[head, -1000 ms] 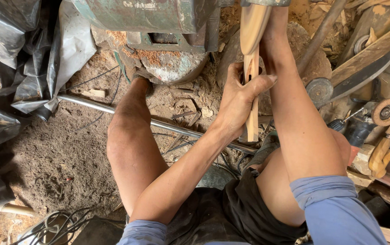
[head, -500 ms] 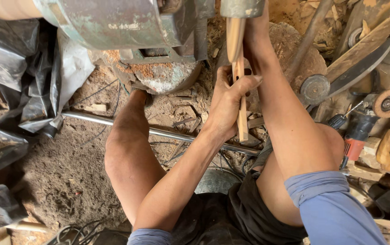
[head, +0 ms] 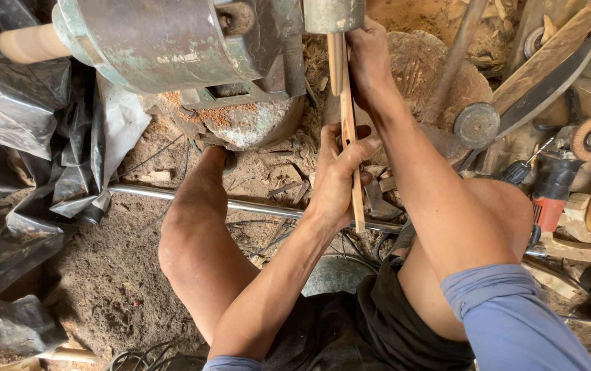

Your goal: The person uses an angle grinder to smooth and shape a curved wooden object, then switches to a stationary grinding machine to refine its edges. The person holds the wood with both hands and moves it against the rotating surfaces to achieve a smooth finish.

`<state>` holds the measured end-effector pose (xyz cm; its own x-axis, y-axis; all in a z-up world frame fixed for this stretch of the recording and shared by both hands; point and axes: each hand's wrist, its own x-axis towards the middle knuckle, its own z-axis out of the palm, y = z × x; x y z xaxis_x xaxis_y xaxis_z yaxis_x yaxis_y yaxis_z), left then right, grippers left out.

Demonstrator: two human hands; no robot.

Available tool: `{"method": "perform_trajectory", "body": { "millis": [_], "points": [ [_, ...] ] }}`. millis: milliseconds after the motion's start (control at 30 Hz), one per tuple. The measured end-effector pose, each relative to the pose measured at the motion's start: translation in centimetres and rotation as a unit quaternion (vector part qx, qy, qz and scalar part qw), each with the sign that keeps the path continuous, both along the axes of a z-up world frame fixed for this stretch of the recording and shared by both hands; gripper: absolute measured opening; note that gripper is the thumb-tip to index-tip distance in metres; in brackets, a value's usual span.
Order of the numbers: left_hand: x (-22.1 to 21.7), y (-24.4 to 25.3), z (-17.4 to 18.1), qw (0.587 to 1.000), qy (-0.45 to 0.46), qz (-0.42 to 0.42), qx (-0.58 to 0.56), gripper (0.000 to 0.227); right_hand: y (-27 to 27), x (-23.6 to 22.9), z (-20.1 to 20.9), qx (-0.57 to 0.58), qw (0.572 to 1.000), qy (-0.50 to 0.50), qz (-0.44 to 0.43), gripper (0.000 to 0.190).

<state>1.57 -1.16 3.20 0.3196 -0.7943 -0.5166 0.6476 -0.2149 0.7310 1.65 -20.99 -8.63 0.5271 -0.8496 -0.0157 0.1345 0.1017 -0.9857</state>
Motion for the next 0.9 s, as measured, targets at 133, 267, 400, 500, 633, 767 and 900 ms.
{"method": "perform_trajectory", "body": {
  "millis": [133, 267, 400, 500, 633, 767, 900],
  "points": [
    [-0.5, 1.0, 0.5, 1.0, 0.018, -0.003, -0.003, 0.071, 1.1, -0.5, 0.9, -0.027, 1.0, -0.003, 0.011, 0.043],
    [-1.0, 1.7, 0.5, 1.0, 0.015, -0.012, 0.022, 0.074, 2.2, -1.1, 1.7, -0.009, 0.998, 0.058, 0.016, 0.05],
    [-1.6, 2.7, 0.1, 1.0, 0.017, -0.002, -0.003, 0.072, 3.1, -1.4, 2.1, -0.003, 0.996, 0.088, 0.005, 0.05],
    [-2.1, 3.5, -0.3, 1.0, 0.015, -0.001, -0.014, 0.072, 3.7, -1.8, 2.3, 0.033, 0.996, 0.076, 0.01, 0.053],
    [-2.8, 4.5, -0.7, 1.0, 0.009, -0.004, -0.025, 0.07, 4.4, -2.5, 2.6, -0.037, 0.996, 0.077, 0.013, 0.058],
    [-3.4, 5.4, -0.6, 1.0, 0.003, -0.002, -0.028, 0.07, 5.5, -3.4, 3.1, -0.035, 0.998, 0.051, 0.03, 0.058],
    [-3.8, 6.3, 0.1, 0.996, -0.069, -0.059, 0.0, 0.077, 6.2, -4.4, 4.3, 0.024, 0.99, 0.135, 0.031, 0.053]
  ]
}}
